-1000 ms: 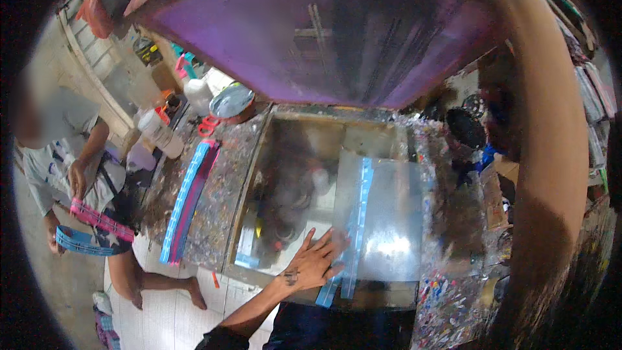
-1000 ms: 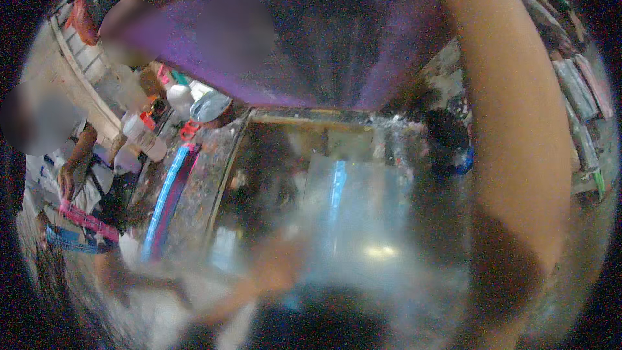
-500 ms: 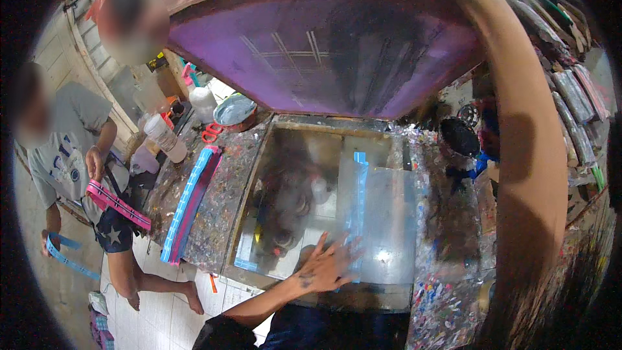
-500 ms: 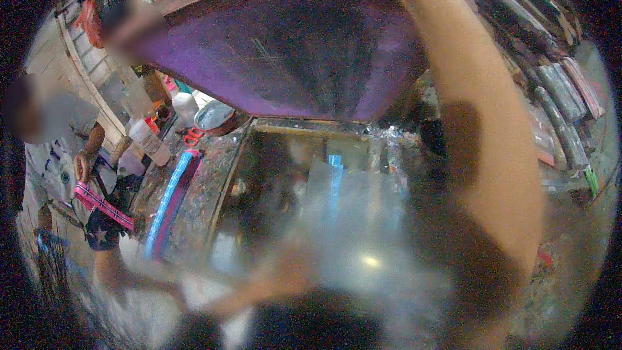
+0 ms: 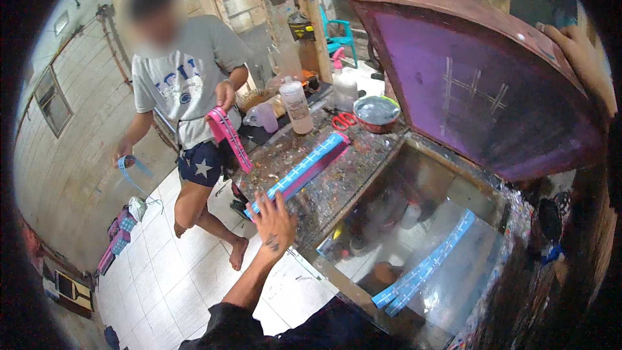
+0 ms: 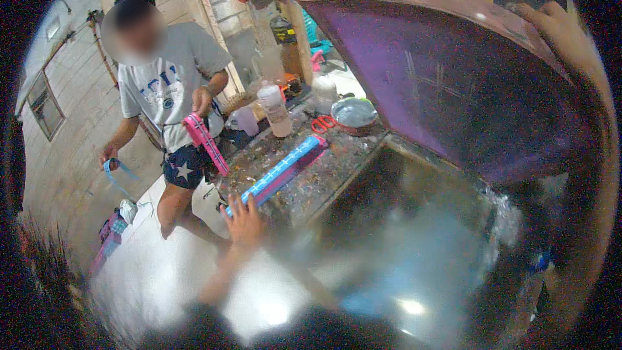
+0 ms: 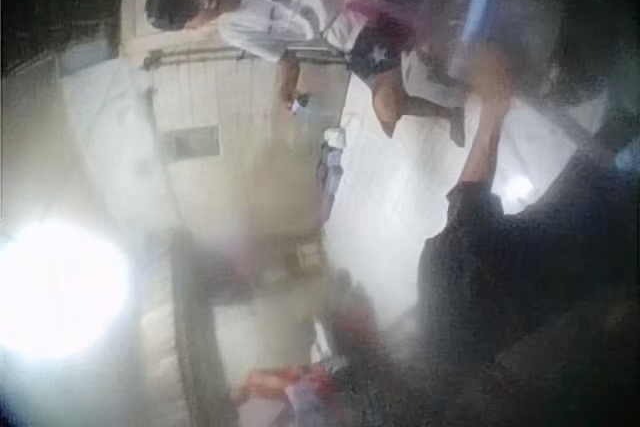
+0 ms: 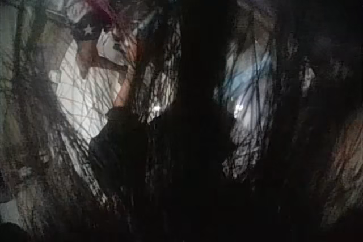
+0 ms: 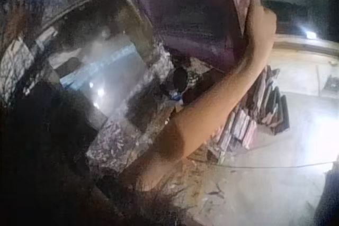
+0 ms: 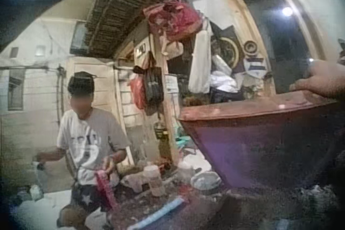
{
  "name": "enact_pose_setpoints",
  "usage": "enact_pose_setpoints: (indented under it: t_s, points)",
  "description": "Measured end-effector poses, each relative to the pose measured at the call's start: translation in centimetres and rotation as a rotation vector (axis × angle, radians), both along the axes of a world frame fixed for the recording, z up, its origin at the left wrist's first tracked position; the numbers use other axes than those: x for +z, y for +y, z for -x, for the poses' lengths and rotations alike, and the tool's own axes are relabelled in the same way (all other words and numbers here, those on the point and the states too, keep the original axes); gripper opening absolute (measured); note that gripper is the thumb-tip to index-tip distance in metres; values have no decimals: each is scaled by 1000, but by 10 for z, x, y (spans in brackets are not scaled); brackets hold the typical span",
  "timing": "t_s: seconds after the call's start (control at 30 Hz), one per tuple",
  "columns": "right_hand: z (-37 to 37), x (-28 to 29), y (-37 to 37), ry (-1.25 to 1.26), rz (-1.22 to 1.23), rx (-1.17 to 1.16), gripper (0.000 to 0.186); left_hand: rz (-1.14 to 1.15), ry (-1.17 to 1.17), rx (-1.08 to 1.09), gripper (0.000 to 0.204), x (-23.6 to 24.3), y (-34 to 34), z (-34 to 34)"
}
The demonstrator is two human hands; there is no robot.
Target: The person performs screen printing on fabric strips by placing a strip on the printing surface, lowering the screen, and using a squeegee to apply ink before lifting the screen and handing the finished strip to an assistant.
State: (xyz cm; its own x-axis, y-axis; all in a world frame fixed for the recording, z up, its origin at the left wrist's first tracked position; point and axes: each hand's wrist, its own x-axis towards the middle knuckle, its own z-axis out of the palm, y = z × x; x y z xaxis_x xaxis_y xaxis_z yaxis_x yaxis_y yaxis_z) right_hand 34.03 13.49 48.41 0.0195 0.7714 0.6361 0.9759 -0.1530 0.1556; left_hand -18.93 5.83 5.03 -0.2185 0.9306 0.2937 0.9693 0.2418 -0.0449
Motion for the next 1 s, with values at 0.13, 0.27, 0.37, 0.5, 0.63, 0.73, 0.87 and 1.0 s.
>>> enact_pose_setpoints:
  t_s: [0.13,0.27,0.37,0.5,0.63,0.73,0.87,1.0]
  points:
    - [-42,13,-5,-62,-217,97,58,-52,-22,-10,104,-26,-13,12]
    - [-46,10,13,3,-126,104,47,124,-83,52,101,-26,-17,12]
    - [-30,16,8,19,-15,16,34,20,56,-133,94,-6,18,-18]
    - [-50,12,8,-63,-118,150,47,-201,-6,-399,82,49,153,-79]
    - [-43,17,13,-74,23,197,45,-20,-253,-540,73,33,225,-134]
    - [40,16,-28,126,126,154,46,137,-300,-1164,67,-26,124,-135]
    - [35,9,-54,-145,141,23,37,282,-24,-1411,65,-46,-8,-195]
    - [32,13,-52,-240,148,69,37,410,-130,-1496,65,-38,-23,-221]
